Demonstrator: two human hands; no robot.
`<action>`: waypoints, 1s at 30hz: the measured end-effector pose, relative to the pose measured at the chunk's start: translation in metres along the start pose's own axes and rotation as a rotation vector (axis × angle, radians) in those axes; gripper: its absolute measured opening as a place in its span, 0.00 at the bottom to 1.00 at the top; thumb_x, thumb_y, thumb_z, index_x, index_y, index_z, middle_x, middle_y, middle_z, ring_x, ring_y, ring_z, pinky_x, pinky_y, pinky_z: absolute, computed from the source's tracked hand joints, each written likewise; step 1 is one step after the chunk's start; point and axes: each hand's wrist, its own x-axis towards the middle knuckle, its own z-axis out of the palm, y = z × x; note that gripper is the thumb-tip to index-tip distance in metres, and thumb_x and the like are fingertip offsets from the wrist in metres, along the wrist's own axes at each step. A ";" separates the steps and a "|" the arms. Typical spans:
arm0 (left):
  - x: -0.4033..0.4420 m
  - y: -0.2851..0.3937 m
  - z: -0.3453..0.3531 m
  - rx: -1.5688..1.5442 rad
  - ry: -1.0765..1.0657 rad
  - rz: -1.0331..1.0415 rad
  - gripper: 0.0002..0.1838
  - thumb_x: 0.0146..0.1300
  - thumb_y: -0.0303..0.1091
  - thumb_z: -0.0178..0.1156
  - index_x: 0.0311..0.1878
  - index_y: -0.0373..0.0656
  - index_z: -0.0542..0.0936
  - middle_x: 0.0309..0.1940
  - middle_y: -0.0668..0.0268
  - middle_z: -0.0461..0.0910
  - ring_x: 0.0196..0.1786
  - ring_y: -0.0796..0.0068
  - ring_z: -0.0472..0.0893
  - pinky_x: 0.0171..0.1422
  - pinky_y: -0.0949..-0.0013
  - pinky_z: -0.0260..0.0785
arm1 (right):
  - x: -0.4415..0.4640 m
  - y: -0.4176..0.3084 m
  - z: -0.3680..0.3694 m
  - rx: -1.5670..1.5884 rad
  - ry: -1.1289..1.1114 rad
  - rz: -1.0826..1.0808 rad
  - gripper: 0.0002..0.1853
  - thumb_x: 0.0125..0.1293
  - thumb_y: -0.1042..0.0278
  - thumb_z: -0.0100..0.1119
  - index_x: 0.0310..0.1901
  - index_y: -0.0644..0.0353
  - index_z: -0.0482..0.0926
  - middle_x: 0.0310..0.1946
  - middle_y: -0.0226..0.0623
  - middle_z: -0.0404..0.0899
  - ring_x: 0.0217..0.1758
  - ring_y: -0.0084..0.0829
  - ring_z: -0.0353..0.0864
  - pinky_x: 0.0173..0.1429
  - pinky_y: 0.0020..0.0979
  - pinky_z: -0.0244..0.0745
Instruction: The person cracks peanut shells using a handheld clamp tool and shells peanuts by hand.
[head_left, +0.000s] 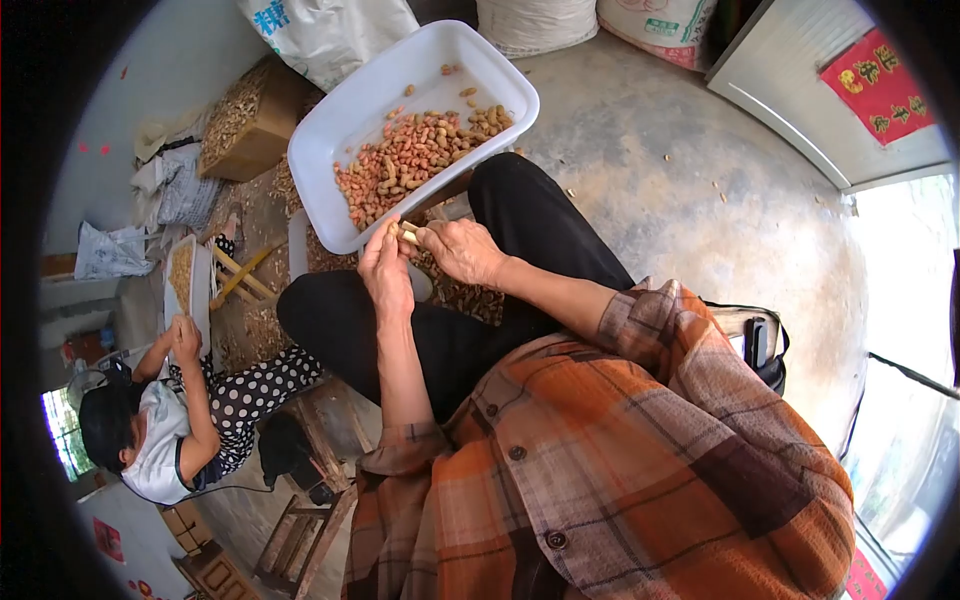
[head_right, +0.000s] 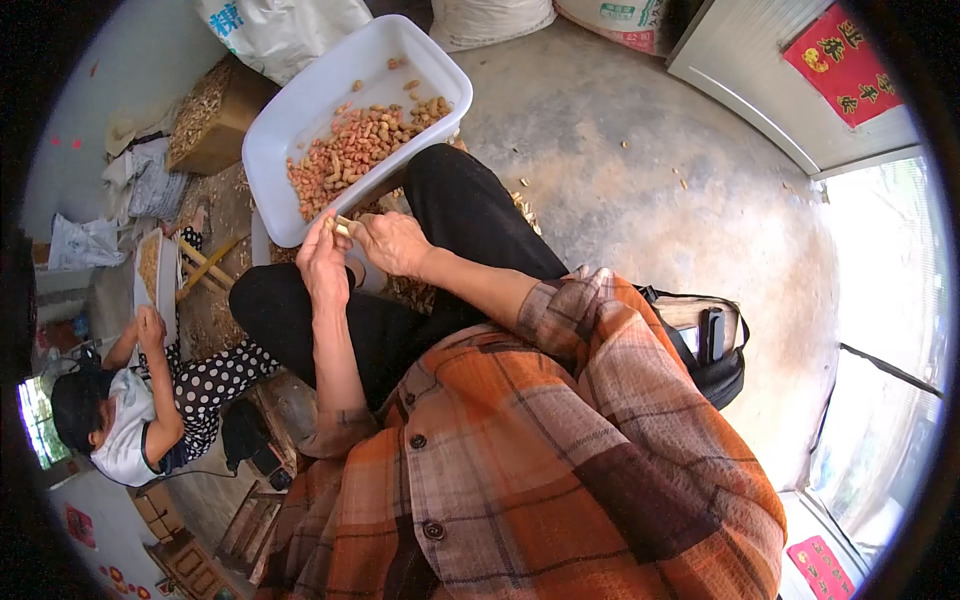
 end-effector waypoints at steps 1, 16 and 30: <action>-0.001 0.000 -0.001 0.012 -0.023 0.007 0.15 0.69 0.26 0.47 0.54 0.27 0.70 0.39 0.62 0.74 0.36 0.79 0.72 0.41 0.75 0.66 | -0.001 0.000 -0.001 -0.006 0.001 -0.013 0.15 0.68 0.63 0.40 0.38 0.63 0.75 0.32 0.48 0.78 0.35 0.51 0.78 0.40 0.48 0.73; -0.003 -0.001 -0.004 0.227 -0.092 0.135 0.08 0.66 0.22 0.49 0.46 0.34 0.74 0.35 0.64 0.77 0.33 0.80 0.73 0.40 0.74 0.68 | 0.001 0.007 -0.001 0.017 -0.012 -0.093 0.16 0.66 0.64 0.39 0.37 0.63 0.78 0.33 0.53 0.78 0.37 0.52 0.79 0.44 0.47 0.74; -0.007 0.003 0.005 0.326 -0.053 0.190 0.11 0.66 0.22 0.49 0.49 0.33 0.75 0.34 0.65 0.77 0.31 0.82 0.72 0.38 0.77 0.66 | -0.001 -0.011 -0.014 0.123 0.034 0.091 0.23 0.66 0.49 0.46 0.27 0.63 0.78 0.24 0.54 0.78 0.34 0.53 0.79 0.44 0.47 0.73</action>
